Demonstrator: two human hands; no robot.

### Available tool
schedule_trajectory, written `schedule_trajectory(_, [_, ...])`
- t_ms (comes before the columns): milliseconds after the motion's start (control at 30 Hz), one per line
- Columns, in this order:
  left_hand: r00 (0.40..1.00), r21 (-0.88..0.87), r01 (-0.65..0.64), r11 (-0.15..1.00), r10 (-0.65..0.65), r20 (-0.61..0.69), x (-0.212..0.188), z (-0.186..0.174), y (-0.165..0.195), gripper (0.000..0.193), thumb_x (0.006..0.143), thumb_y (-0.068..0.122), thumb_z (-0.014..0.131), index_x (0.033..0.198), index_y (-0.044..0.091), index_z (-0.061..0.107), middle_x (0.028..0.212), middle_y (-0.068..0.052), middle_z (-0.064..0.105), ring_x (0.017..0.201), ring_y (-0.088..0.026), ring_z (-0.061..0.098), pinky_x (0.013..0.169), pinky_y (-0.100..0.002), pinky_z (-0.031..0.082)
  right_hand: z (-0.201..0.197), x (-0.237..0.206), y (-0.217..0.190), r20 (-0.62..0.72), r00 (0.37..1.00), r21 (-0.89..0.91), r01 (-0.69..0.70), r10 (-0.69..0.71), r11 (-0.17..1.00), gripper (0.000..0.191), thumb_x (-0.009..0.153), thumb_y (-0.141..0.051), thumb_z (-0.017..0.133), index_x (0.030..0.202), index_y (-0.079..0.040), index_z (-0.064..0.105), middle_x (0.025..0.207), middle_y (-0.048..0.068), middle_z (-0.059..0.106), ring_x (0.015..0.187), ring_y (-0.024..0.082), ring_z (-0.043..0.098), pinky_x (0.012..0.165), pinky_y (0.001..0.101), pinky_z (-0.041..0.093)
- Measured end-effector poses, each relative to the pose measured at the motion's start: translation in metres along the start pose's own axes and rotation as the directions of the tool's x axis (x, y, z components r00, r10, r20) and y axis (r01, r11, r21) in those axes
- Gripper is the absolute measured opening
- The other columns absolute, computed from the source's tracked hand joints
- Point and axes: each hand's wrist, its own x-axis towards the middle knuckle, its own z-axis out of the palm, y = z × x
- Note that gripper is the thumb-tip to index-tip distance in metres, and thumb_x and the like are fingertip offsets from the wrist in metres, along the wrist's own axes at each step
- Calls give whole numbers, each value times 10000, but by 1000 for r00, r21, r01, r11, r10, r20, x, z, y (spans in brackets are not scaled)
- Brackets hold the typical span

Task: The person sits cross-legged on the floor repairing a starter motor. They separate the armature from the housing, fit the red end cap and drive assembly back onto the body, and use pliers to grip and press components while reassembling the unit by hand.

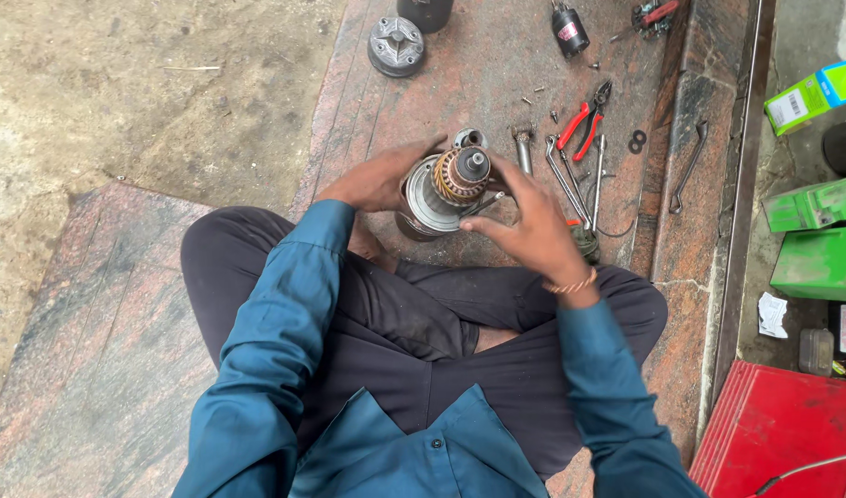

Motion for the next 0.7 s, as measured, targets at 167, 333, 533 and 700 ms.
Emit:
schedule_trajectory(167, [979, 398, 118, 910, -39, -201, 10, -8, -1, 1159, 552, 219, 965, 1544, 156, 368, 1454, -195, 589, 1333, -463, 461, 1119, -609, 286, 7, -37, 9, -102, 943, 298, -276, 318, 914, 544, 897, -177, 770, 1387, -31, 583, 1189, 117, 760, 1116, 189, 740, 991, 342, 574])
schedule_trajectory(333, [792, 3, 475, 880, -425, -438, 3, -1, 1, 673, 904, 242, 762, 1519, 150, 505, 1408, -153, 683, 1367, -319, 595, 1152, -413, 463, -20, -29, 67, -326, 864, 430, -227, 384, 874, 280, 1052, -84, 630, 1322, -10, 628, 1205, 96, 748, 1143, 172, 719, 1034, 318, 580])
schedule_trajectory(533, [837, -372, 372, 850, -480, -261, 7, 20, -14, 437, 1035, 244, 594, 1442, 89, 567, 1427, -140, 643, 1361, -233, 579, 1137, -345, 436, -11, 5, 90, -150, 962, 271, -183, 230, 945, 427, 989, -120, 684, 1403, -53, 598, 1384, 121, 662, 1296, 256, 639, 1077, 379, 542])
schedule_trajectory(700, [853, -488, 299, 820, -458, -248, 8, 49, -27, 532, 1088, 366, 422, 1484, 21, 503, 1471, -145, 596, 1387, -225, 515, 1166, -338, 366, 9, 29, 76, -33, 993, 73, 113, -111, 991, 874, 780, -259, 862, 1541, -92, 467, 1633, 145, 415, 1544, 375, 283, 1268, 533, 225])
